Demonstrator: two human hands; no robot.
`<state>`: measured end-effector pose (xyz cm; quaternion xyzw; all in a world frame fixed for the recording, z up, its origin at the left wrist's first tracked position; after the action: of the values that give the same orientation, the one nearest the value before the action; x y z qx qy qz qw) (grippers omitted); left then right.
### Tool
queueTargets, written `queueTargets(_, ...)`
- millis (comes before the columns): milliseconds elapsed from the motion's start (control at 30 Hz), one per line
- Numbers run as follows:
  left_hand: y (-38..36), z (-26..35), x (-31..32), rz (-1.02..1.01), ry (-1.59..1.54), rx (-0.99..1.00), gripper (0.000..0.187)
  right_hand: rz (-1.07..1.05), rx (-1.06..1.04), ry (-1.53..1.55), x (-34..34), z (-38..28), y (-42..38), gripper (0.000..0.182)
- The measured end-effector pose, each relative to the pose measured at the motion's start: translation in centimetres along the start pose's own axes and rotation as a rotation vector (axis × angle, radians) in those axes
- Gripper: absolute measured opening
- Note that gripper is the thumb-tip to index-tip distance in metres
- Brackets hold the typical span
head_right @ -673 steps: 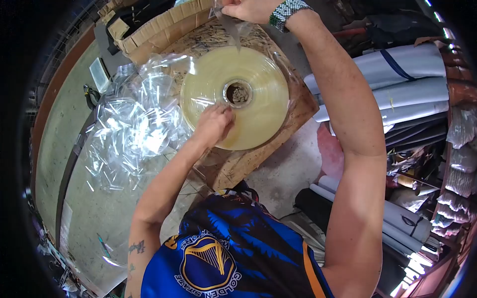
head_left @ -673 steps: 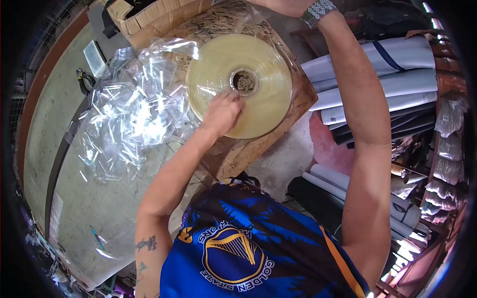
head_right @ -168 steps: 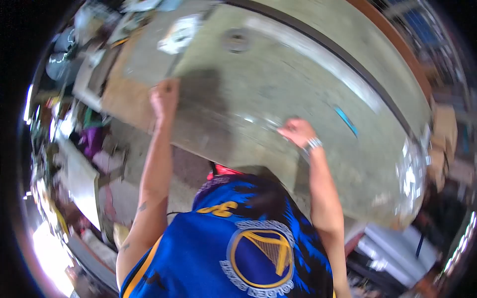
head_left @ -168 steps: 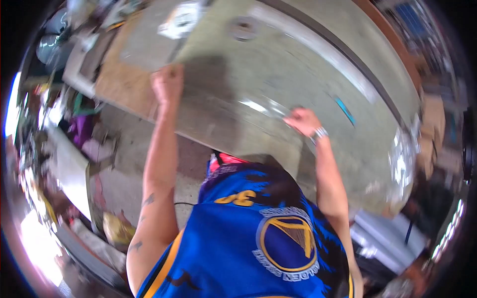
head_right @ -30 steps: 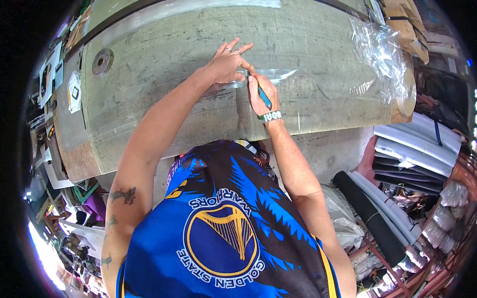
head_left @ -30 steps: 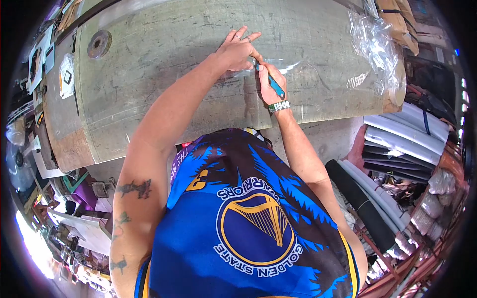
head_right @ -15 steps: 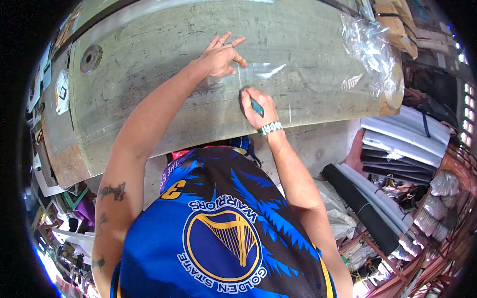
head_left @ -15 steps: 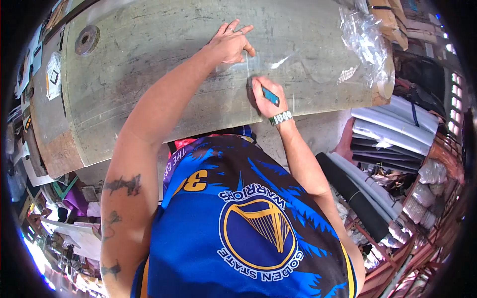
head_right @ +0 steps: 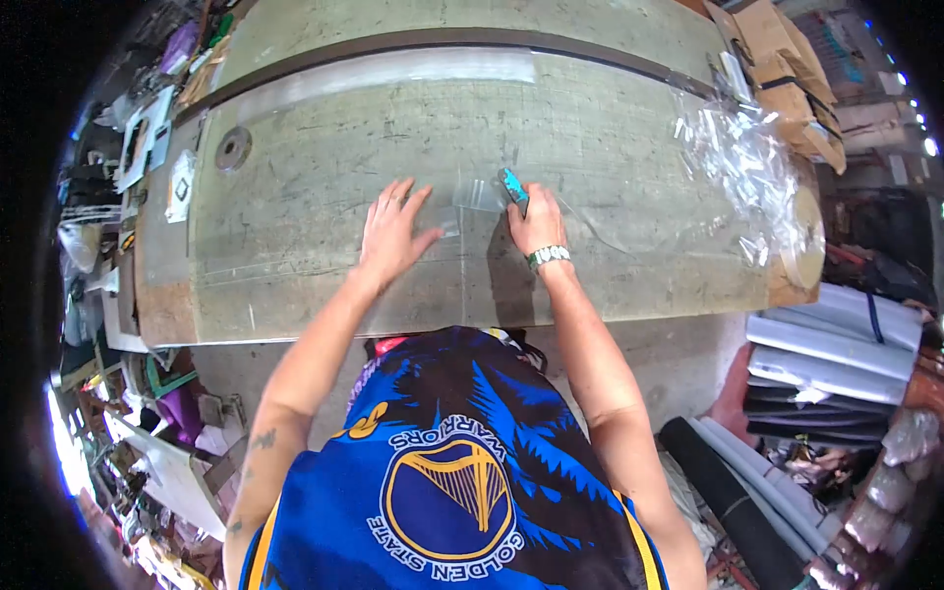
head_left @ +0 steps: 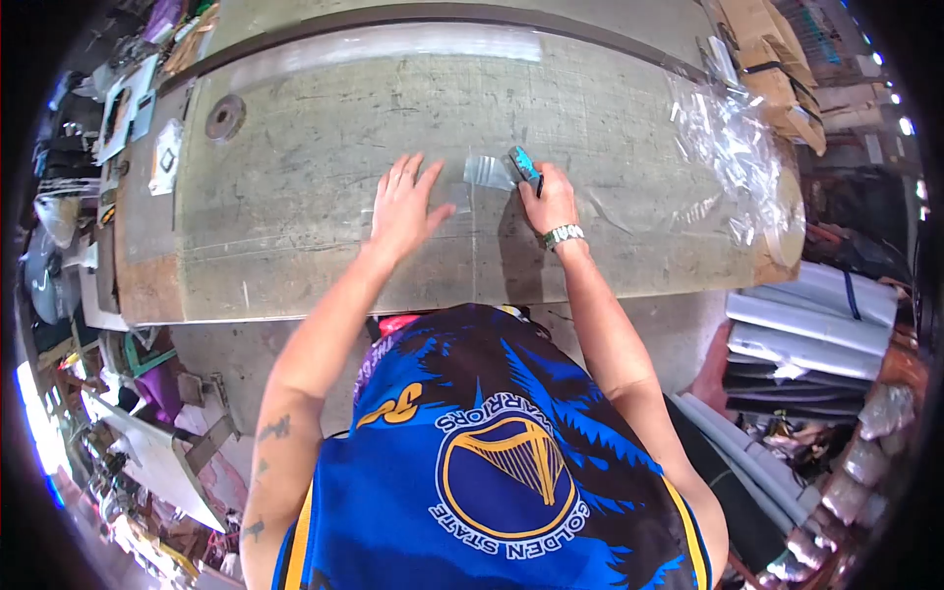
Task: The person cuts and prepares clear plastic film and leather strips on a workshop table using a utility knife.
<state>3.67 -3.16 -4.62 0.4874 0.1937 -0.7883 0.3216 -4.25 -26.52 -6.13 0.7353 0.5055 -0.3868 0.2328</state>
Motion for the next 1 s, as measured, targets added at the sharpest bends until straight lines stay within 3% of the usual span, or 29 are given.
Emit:
queueTargets(133, -4.3, 0.3, -1.2, 0.009, 0.057, -0.249, 0.05, 0.074, -0.26, -0.037, -0.2, -2.7, -0.8, 0.037)
queueTargets(167, -4.5, -0.2, -0.7, 0.031, 0.055, -0.238, 0.041, 0.12, -0.346, -0.043, -0.8, -4.2, -1.4, 0.039)
queueTargets(267, -4.8, -0.3, 0.3, 0.005, 0.04, -0.173, 0.019, -0.035, -0.461, 0.126, -0.1, -8.2, -2.7, 0.04)
queueTargets(333, -4.3, 1.0, -1.4, 0.0, -0.22, -0.093, 0.016, -0.099, -0.582, 0.198, 0.5, -10.8, -3.7, 0.039)
queueTargets(367, -4.0, 1.8, -2.3, -0.002, -0.352, -0.039, 0.015, -0.207, -0.536, 0.381, 1.7, -10.7, -3.6, 0.037)
queueTargets(433, -3.8, 1.7, -3.1, -0.04, -0.487, -0.122, 0.015, -0.429, -0.416, 0.731, 4.8, -10.2, -3.4, 0.033)
queueTargets(533, -3.5, 0.3, -4.5, -0.151, -0.617, -0.162, 0.017, -0.788, -0.12, 0.882, 7.3, -9.2, -2.7, 0.019)
queueTargets(667, -3.0, -4.2, -5.6, -0.326, -0.504, -0.086, 0.019, -0.525, -0.072, 0.86, 2.7, -9.0, 1.4, 0.012)
queueTargets(800, -5.6, -14.1, -8.8, -0.389, -0.628, -0.28, 0.019, -0.166, 0.018, 0.804, -4.0, -3.8, 7.7, 0.012)
queueTargets(900, -6.7, -21.5, -13.3, -0.322, -0.729, -0.426, 0.013, 0.033, 0.131, 0.759, -8.5, 1.2, 11.5, 0.012)
queueTargets(1000, -4.5, -26.4, -19.5, -0.202, -0.589, -0.453, 0.014, 0.118, 0.215, 0.798, -9.8, 3.2, 14.4, 0.013)
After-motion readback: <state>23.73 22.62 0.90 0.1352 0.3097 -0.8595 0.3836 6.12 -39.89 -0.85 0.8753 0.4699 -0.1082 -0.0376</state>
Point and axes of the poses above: each hand's wrist, its own y-axis towards the middle knuckle, its own x-axis out of the palm, z = x × y, the point moved 8 cm from there along y, towards the middle knuckle, and after that the axes turned 7 degrees about -z, right-handed, at the moved point
